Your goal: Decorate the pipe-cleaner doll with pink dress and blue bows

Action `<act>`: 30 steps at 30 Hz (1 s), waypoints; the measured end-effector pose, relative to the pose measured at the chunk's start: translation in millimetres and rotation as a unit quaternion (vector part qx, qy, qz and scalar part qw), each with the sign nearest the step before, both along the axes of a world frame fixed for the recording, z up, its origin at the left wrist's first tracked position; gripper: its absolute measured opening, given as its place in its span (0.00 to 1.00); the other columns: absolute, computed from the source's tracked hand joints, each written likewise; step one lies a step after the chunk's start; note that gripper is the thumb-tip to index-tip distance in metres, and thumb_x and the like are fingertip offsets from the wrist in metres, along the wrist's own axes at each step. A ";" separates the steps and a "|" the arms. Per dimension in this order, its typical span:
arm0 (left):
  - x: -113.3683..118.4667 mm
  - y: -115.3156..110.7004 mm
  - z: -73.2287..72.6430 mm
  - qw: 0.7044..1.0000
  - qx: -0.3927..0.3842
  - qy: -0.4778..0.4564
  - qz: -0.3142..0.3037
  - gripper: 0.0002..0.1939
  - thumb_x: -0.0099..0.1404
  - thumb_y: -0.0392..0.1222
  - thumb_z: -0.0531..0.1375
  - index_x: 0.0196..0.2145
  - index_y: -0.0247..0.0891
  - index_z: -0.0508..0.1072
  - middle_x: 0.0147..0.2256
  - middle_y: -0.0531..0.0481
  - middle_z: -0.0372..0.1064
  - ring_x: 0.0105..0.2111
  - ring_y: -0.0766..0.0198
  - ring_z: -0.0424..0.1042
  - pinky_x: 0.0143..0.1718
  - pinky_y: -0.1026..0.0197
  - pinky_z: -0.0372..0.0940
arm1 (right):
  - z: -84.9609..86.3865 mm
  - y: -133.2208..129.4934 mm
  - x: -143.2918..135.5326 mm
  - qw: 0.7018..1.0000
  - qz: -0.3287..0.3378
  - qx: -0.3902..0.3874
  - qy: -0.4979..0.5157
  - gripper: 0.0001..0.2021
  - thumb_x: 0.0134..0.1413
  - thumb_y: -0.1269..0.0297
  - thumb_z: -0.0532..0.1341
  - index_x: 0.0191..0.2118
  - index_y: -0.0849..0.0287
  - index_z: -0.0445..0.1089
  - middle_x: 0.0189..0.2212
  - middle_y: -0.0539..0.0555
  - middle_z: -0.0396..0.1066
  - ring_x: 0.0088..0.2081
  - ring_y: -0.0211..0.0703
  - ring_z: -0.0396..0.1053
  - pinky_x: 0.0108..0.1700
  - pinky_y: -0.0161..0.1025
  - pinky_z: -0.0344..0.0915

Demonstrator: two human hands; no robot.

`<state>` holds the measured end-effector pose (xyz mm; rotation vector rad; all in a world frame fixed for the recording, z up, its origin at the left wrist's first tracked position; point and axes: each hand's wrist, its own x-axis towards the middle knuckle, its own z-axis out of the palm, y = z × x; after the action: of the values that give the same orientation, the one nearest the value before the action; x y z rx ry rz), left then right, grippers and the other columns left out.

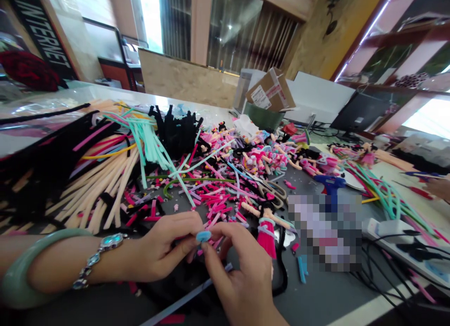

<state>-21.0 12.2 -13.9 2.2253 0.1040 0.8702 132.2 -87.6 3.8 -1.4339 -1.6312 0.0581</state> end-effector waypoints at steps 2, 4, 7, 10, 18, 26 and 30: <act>0.5 0.1 -0.4 1.000 0.002 0.008 0.000 0.09 0.65 0.29 0.49 0.28 0.35 0.61 0.26 0.51 0.61 0.28 0.67 0.61 0.31 0.67 0.58 | -0.1 1.1 0.0 1.000 0.004 0.002 -0.006 0.08 0.49 0.73 0.62 0.36 0.56 0.69 0.25 0.44 0.70 0.23 0.28 0.67 0.29 0.24 0.63; 0.5 0.4 -0.9 1.000 0.012 0.011 0.007 0.08 0.65 0.29 0.49 0.29 0.36 0.61 0.26 0.51 0.61 0.28 0.67 0.60 0.31 0.67 0.59 | 0.2 2.1 -0.2 1.000 0.012 -0.002 -0.009 0.08 0.50 0.74 0.61 0.37 0.56 0.69 0.26 0.45 0.71 0.24 0.29 0.68 0.29 0.24 0.64; -0.4 1.4 -1.4 0.999 0.049 0.015 0.019 0.08 0.64 0.28 0.48 0.30 0.35 0.62 0.28 0.49 0.61 0.29 0.67 0.60 0.31 0.67 0.59 | 0.3 2.6 -0.4 1.000 0.023 -0.002 -0.006 0.08 0.50 0.75 0.61 0.36 0.56 0.69 0.26 0.46 0.71 0.25 0.30 0.68 0.30 0.25 0.64; -1.7 3.5 -1.7 0.994 0.103 0.031 0.018 0.08 0.64 0.28 0.48 0.33 0.35 0.63 0.29 0.48 0.61 0.29 0.65 0.60 0.30 0.66 0.60 | -0.2 1.9 -0.8 0.999 0.030 -0.006 -0.010 0.07 0.50 0.75 0.60 0.35 0.57 0.69 0.25 0.46 0.70 0.25 0.31 0.68 0.29 0.27 0.65; -3.9 4.6 -4.3 0.986 0.152 0.059 0.029 0.08 0.64 0.28 0.48 0.37 0.35 0.64 0.30 0.47 0.62 0.30 0.64 0.62 0.30 0.65 0.60 | -2.5 1.8 -0.1 0.998 0.041 -0.036 -0.019 0.07 0.51 0.76 0.59 0.34 0.57 0.68 0.26 0.48 0.70 0.27 0.34 0.67 0.30 0.29 0.64; -2.7 1.6 -1.9 0.992 0.118 0.043 0.016 0.06 0.65 0.30 0.49 0.36 0.35 0.64 0.30 0.48 0.63 0.30 0.65 0.61 0.32 0.65 0.60 | 1.2 0.8 0.6 0.993 0.058 -0.097 0.024 0.05 0.53 0.73 0.57 0.31 0.57 0.68 0.25 0.47 0.69 0.27 0.35 0.67 0.30 0.29 0.63; -2.5 3.9 0.8 0.998 0.047 0.017 0.043 0.06 0.66 0.31 0.49 0.33 0.35 0.64 0.28 0.50 0.62 0.28 0.67 0.61 0.32 0.66 0.59 | 2.6 -0.6 2.1 0.994 0.031 -0.086 0.062 0.05 0.52 0.72 0.57 0.29 0.57 0.68 0.24 0.47 0.69 0.26 0.35 0.66 0.28 0.29 0.62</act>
<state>-23.5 16.1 -13.1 2.3378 0.1802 0.9011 134.3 -88.2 6.4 -1.4764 -1.5988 0.3241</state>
